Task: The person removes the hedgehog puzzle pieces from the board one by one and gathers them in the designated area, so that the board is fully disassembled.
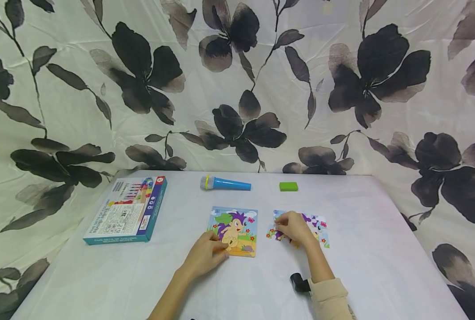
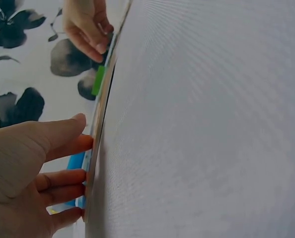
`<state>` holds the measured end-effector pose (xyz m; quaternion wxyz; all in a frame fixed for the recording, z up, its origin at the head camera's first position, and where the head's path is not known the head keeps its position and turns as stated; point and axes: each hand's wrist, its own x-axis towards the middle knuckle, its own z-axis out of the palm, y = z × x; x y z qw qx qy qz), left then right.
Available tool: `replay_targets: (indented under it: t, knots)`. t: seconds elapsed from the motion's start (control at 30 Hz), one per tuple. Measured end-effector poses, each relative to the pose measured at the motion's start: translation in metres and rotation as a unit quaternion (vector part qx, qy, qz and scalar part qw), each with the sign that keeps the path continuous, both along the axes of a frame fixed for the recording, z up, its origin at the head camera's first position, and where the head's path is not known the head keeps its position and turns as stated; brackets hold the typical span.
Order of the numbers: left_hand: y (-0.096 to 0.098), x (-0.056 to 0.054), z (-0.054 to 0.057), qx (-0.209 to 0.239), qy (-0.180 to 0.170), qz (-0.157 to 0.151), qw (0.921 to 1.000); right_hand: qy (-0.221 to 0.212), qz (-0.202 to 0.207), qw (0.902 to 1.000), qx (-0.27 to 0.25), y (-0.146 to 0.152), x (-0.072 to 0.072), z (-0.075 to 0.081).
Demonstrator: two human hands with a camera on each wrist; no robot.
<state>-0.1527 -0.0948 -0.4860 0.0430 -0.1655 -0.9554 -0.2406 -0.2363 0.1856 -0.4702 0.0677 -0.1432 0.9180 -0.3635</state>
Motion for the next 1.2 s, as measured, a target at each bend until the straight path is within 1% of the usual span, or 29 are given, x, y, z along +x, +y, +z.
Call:
replay_targets:
  t: [0.07,0.13,0.27,0.47,0.6,0.73,0.87,0.93,1.07,1.2]
  knots:
    - [0.001,0.000,0.000,-0.004,0.001,0.001,1.0000,0.003,-0.003,0.9999,-0.012,-0.005,0.002,0.002]
    - [0.001,-0.001,-0.001,-0.007,0.001,0.002,1.0000,0.005,0.006,0.9997,-0.024,-0.012,0.003,0.002]
    - [0.003,-0.001,-0.001,-0.009,-0.002,0.005,0.9999,0.004,0.042,0.9983,-0.041,-0.029,0.006,0.001]
    - [0.003,-0.001,0.000,-0.012,0.005,-0.001,0.9999,0.006,0.087,0.9951,-0.047,-0.050,0.008,-0.002]
    - [0.002,-0.002,-0.001,-0.008,0.005,-0.006,0.9999,-0.002,0.113,0.9925,-0.048,-0.060,0.010,-0.003]
    - [0.001,-0.001,-0.002,0.003,0.004,-0.009,1.0000,-0.004,0.134,0.9905,-0.030,-0.068,0.013,-0.003]
    - [0.002,-0.001,-0.002,0.007,0.001,-0.006,1.0000,-0.003,0.137,0.9906,0.008,-0.075,0.016,-0.001]
    - [0.003,0.000,-0.002,0.007,-0.001,-0.004,1.0000,-0.014,0.133,0.9908,0.018,-0.077,0.017,-0.001]
    - [0.004,0.000,-0.001,0.001,-0.010,0.001,1.0000,-0.030,0.126,0.9915,0.015,-0.079,0.019,0.001]
    - [0.007,-0.001,-0.001,-0.004,-0.013,0.007,0.9999,-0.039,0.108,0.9933,0.005,-0.079,0.020,0.001]
